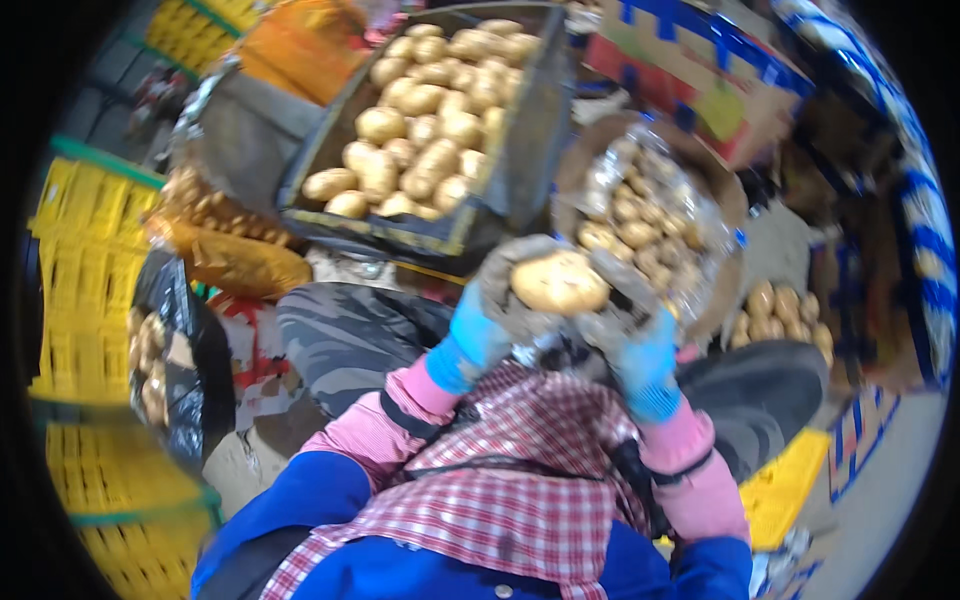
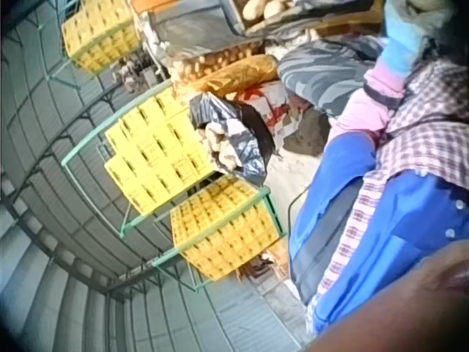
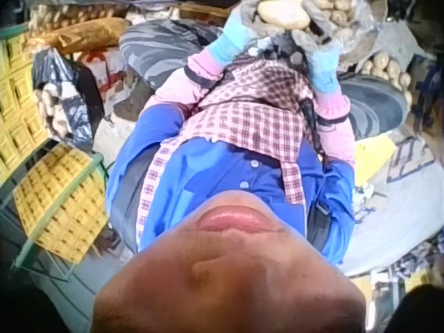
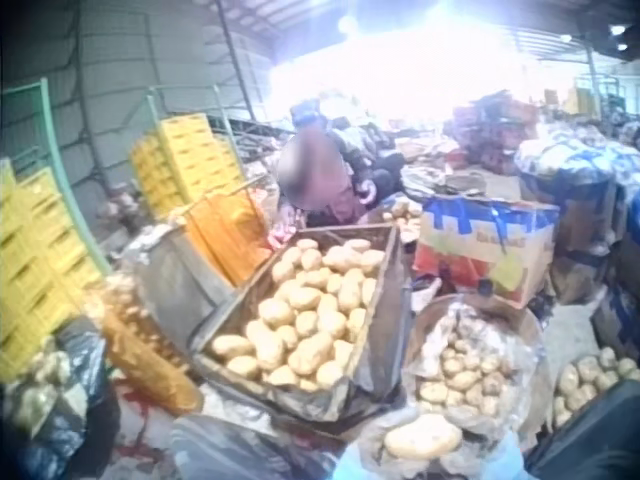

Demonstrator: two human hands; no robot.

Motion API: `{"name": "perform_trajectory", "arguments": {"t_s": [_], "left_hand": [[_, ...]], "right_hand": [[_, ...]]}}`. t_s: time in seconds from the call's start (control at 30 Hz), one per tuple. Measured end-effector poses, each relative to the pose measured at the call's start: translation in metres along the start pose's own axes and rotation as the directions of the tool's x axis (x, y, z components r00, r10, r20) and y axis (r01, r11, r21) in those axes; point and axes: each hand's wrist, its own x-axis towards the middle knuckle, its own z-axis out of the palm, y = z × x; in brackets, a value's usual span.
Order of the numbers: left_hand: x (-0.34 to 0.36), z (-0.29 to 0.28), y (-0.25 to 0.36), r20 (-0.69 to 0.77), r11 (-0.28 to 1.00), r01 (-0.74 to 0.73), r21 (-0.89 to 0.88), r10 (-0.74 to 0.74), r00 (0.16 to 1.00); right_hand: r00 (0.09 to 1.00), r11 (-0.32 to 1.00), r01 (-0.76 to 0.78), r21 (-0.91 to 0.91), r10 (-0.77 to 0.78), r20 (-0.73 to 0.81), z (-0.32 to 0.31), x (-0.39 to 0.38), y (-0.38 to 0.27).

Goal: Sort and pack potatoes into bags and crates in a produce warehouse.

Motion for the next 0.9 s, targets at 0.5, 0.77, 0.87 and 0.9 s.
{"name": "perform_trajectory", "arguments": {"t_s": [0.5,0.77,0.87,0.9], "left_hand": [[0.053,-0.067,0.076,0.033,0.183,-0.122,0.975,0.428,0.903],[0.097,0.075,-0.114,0.491,0.492,-0.157,0.856,-0.681,0.543],[0.163,0.063,-0.194,0.348,0.154,-0.425,0.892,-0.833,0.43],[0.184,0.049,-0.219,0.265,0.016,-0.459,0.888,-0.834,0.484]], "right_hand": [[0.931,0.87,0.196,-0.452,-0.31,-0.192,-0.089,0.052,-0.125],[0.92,0.971,0.052,-0.234,-0.138,-0.366,-0.119,0.071,-0.125],[0.886,0.75,0.16,-0.642,-0.395,-0.241,-0.153,0.069,-0.119],[0.833,0.282,0.244,-0.928,-0.55,0.052,-0.162,0.067,-0.12]]}}
